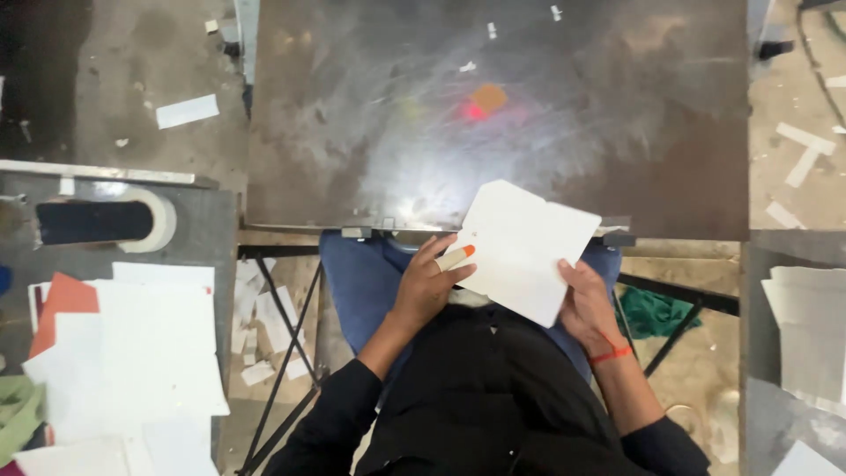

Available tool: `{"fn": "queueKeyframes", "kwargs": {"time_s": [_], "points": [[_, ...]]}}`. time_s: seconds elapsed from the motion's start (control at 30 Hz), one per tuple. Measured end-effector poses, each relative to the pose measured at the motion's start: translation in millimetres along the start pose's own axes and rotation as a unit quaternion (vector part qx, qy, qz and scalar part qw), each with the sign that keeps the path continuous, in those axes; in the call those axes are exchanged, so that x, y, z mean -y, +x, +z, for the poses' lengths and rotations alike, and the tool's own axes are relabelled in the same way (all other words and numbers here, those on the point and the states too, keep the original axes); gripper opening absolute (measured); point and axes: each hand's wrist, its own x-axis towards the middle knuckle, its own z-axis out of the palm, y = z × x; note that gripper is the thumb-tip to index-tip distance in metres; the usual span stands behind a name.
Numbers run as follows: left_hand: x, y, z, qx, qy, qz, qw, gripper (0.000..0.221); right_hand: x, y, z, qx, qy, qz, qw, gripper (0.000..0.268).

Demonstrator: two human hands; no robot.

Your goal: Operate an industrial die-cutting press to cut or crease paper sheets for envelopes.

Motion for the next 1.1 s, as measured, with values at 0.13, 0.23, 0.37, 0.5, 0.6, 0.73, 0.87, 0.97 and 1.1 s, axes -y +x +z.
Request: {"fn": "queueKeyframes", "kwargs": {"time_s": [0.13, 0.23, 0.37, 0.5, 0.6, 0.73, 0.87, 0.97, 1.1], "points": [[-23, 12, -22, -0.088, -0.007, -0.014, 0.996, 0.039, 19, 1, 32, 0.02, -0.066, -0.162, 0.984, 0.025], [-42, 25, -37, -0.163, -0.057, -0.045, 0.984, 0.047, 53, -20, 62, 0.025, -0.128, -0.258, 0.957, 0.019], [-64, 41, -56, -0.2, -0.146, -0.093, 0.964, 0.051, 92, -51, 92, 0.038, -0.133, -0.341, 0.93, 0.02], [-65, 44, -62, -0.203, -0.109, -0.042, 0.972, 0.052, 115, -72, 100, 0.044, -0.118, -0.371, 0.92, 0.02], [-73, 49, -66, -0.199, -0.122, -0.035, 0.972, 0.051, 122, -78, 93, 0.038, -0.126, -0.392, 0.911, 0.021], [-81, 49, -69, -0.203, -0.134, -0.001, 0.97, 0.051, 124, -86, 87, 0.013, -0.17, -0.414, 0.894, 0.023], [-87, 51, -73, -0.206, -0.142, 0.008, 0.968, 0.045, 125, -90, 84, -0.012, -0.19, -0.429, 0.883, 0.023], [-89, 51, -71, -0.209, -0.136, 0.014, 0.968, 0.041, 126, -94, 88, -0.006, -0.185, -0.431, 0.883, 0.022], [-90, 51, -71, -0.209, -0.141, 0.016, 0.968, 0.046, 127, -92, 87, 0.003, -0.182, -0.434, 0.882, 0.021]]}}
